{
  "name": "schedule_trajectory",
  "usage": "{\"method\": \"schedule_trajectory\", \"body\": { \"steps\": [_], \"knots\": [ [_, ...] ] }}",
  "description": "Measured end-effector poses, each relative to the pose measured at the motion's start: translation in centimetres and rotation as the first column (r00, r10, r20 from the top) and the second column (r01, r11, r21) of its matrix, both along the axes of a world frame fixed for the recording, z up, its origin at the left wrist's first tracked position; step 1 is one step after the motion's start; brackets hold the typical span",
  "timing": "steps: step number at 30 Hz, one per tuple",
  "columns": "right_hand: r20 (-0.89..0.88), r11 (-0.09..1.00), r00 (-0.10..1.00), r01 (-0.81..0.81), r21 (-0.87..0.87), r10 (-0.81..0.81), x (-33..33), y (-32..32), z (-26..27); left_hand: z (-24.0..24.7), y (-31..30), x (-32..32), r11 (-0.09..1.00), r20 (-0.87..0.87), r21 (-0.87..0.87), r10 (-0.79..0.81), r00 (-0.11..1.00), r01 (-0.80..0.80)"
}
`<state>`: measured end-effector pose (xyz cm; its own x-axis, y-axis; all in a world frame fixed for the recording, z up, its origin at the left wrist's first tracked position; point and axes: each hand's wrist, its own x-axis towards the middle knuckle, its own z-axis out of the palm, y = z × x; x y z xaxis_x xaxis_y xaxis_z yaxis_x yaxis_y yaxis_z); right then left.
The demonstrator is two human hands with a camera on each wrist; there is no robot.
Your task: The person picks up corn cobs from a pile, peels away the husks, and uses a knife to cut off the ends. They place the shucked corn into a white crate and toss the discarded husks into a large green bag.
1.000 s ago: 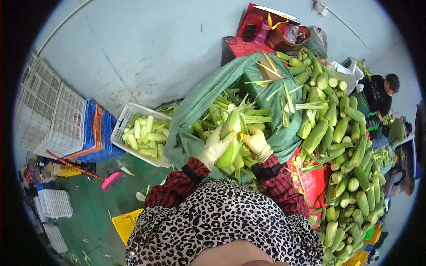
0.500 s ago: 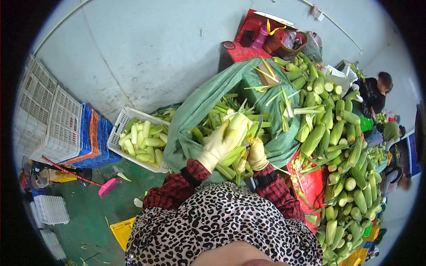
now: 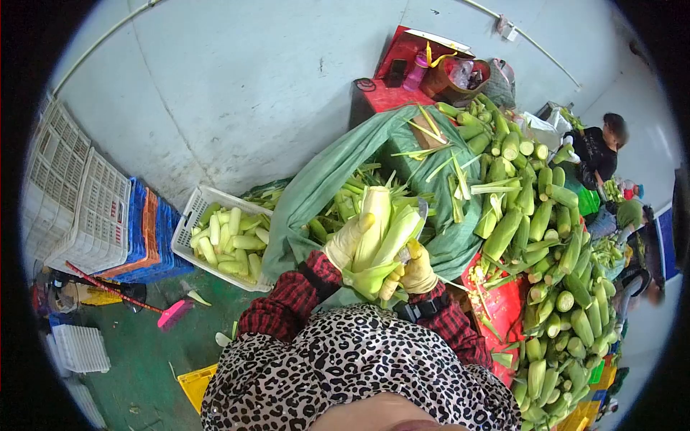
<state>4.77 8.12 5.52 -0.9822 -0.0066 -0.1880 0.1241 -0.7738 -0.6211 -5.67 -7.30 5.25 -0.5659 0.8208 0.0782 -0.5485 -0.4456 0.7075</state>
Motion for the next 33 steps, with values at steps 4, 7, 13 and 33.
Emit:
{"method": "schedule_trajectory", "body": {
  "steps": [4,7,13,33],
  "knots": [
    [0.007,0.998,0.999,-0.053,0.041,0.053,0.0,0.2,1.8,0.0,0.1,-1.4,0.994,-0.052,-0.081,0.067,0.996,-0.071],
    [-0.033,0.969,0.997,-0.055,0.241,0.065,-0.8,1.5,-0.2,-1.5,1.8,-1.4,0.949,-0.294,-0.113,0.252,0.922,-0.295],
    [0.018,0.985,0.998,-0.058,0.161,0.056,-1.1,4.0,-2.1,-5.0,1.2,-2.4,0.902,-0.03,-0.286,0.327,0.944,-0.322],
    [-0.145,-0.019,0.881,0.153,0.988,-0.451,-3.5,13.0,-2.7,-2.4,-1.3,-4.8,0.794,-0.177,-0.02,0.595,0.784,-0.608]
  ]
}}
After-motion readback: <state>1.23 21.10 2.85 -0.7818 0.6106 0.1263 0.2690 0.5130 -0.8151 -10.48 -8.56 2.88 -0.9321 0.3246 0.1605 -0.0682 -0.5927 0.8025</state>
